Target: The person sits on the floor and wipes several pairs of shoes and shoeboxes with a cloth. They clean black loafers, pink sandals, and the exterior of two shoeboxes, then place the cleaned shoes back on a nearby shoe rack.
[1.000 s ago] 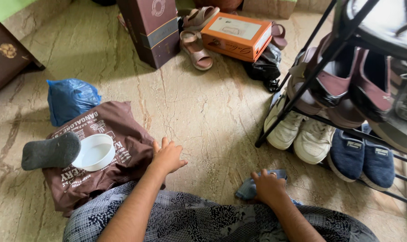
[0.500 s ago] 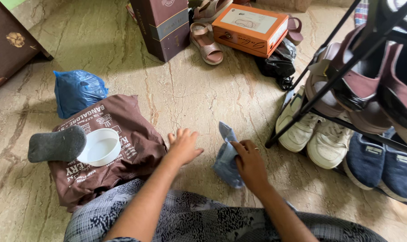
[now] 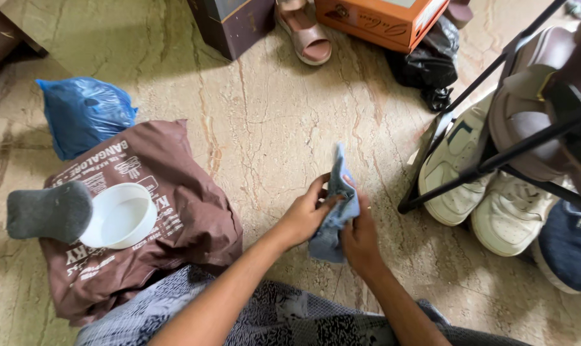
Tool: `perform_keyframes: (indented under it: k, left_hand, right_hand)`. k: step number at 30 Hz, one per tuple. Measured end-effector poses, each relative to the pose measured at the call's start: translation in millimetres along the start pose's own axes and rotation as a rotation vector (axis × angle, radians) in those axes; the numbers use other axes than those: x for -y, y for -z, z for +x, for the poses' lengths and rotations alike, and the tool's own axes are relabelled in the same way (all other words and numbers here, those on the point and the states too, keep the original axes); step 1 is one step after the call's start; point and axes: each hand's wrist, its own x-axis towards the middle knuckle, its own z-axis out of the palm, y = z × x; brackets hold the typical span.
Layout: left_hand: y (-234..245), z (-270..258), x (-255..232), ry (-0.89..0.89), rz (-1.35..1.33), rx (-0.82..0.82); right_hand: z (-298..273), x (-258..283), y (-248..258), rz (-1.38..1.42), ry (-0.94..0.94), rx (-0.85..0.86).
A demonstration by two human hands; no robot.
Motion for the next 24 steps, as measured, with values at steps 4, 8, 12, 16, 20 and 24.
perform_keyframes:
  k: [4, 8, 12, 16, 20, 24]
  left_hand:
    - [9.6, 6.2, 5.9, -0.172, -0.049, -0.113]
    - [30.4, 37.3, 12.8, -0.117, 0.232, -0.203]
    - [56.1, 101.3, 27.3, -0.292, 0.217, -0.438]
    - [84.5, 189.5, 47.9, -0.440, 0.482, -0.609]
    - [115.7, 304.0, 38.3, -0.304, 0.851, -0.554]
    - [146.6, 400.9, 7.1, -0.187, 0.937, -0.553]
  right_hand:
    - [7.1, -2.2, -0.3, -0.101, -0.125, 0.079]
    - [23.3, 0.2, 0.7, -0.100, -0.010, 0.043]
    - [48.2, 0.4, -0.1, -0.181, 0.109, -0.021]
    - [55.4, -4.7, -2.9, -0.222, 0.127, -0.019]
    - [61.2, -25.4, -11.0, -0.356, 0.368, 0.053]
    - [62.0, -57.9, -9.8, -0.411, 0.430, 0.079]
